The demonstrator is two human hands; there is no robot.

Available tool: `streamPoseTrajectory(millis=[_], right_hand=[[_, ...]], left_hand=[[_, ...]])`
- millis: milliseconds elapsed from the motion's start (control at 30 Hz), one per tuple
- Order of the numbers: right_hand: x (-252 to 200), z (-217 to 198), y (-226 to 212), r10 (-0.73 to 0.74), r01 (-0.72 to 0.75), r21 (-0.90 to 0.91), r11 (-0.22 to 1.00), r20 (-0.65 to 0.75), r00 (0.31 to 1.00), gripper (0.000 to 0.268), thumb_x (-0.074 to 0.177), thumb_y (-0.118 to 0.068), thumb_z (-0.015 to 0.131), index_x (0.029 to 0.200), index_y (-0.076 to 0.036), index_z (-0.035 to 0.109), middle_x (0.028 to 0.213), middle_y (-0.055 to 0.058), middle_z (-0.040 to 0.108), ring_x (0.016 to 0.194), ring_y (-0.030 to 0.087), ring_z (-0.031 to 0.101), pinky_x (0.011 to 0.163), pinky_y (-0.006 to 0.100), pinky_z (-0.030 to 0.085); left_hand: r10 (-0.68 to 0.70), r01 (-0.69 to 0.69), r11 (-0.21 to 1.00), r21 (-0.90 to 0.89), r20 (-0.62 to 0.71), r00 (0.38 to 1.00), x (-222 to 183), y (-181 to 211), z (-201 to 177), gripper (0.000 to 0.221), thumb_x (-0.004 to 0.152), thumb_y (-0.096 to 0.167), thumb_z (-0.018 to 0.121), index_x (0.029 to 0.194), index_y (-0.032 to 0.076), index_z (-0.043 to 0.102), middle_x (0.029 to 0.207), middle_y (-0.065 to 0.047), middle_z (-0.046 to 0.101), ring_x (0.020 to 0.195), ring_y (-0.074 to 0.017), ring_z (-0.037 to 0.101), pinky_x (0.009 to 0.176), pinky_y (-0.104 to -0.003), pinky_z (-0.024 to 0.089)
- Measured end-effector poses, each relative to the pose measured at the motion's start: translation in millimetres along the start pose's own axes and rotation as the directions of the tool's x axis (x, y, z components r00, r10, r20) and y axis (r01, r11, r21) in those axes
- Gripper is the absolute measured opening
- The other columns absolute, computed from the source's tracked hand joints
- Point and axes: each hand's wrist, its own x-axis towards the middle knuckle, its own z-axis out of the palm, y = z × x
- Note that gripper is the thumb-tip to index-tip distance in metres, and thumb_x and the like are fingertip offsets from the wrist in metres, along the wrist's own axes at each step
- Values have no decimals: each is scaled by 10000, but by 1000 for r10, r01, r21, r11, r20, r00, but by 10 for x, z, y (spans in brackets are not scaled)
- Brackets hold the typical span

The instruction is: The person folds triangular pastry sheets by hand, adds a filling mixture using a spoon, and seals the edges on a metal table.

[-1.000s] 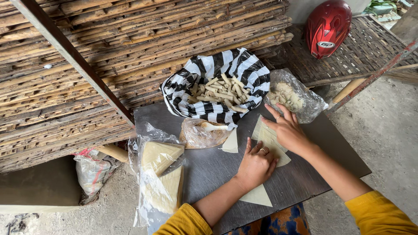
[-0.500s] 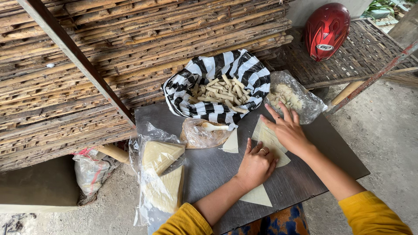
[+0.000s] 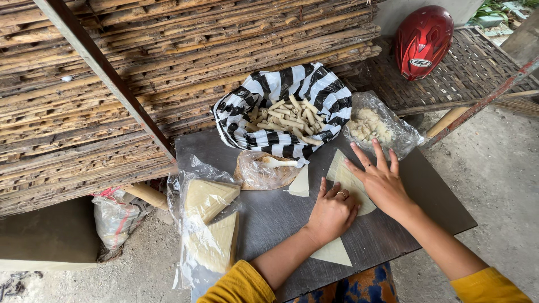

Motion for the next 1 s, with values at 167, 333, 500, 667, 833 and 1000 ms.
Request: streamPoseTrajectory(millis=[167,333,500,667,833,1000], right_hand=[[45,91,-30,-23,24,-22,999,46,999,698,782,96,531,1455,-88,525,1699,102,149,1559,445,36,1185,680,72],[232,182,-63,3,-4,20,1000,31,1000,589,824,78,531,1408,0,550,1686,185,171,1567,445,34,1190,688,83],[319,143,-105,-27,33,-73,997,78,997,623,813,84,526,1414,-77,567,1691,141,175,1557,442,38,1187,691,70],[274,110,-78,-95,96,-170,981,11,995,597,826,36,551,1409,-82,591,1695,96,175,1557,414,89,1191,676,114],[211,34,-12,-179,189,-326,926,61,982,538,863,-31,569,1398,-59,609,1714,64,184,1574,373,113,1220,653,148],[262,-146,160,-128,127,-117,985,-1,992,469,783,67,634,1151,-189,772,1623,42,348,1536,363,158,1205,639,132]], left_hand=[[-1,0,1000,4,20,1000,1,3,-9,239,973,249,647,1044,37,730,1108,-166,693,1264,-413,610,1187,-689,274],[0,0,1000,-21,5,1000,-3,6,-22,236,977,241,640,1065,40,727,1095,-156,693,1258,-407,616,1193,-691,273],[-8,8,1000,-15,15,1000,5,12,-35,229,978,241,640,1048,41,725,1088,-159,690,1252,-408,619,1191,-691,278],[-5,5,1000,-15,6,1000,3,7,-17,233,972,241,642,1048,37,725,1095,-163,689,1246,-410,620,1182,-691,283],[-14,15,1000,-15,28,1000,6,-1,-3,221,976,238,643,1008,38,730,1069,-154,695,1258,-405,621,1194,-687,274],[-11,11,1000,9,6,1000,16,18,-56,253,985,263,625,934,57,763,1036,-147,718,1232,-376,635,1203,-705,223]])
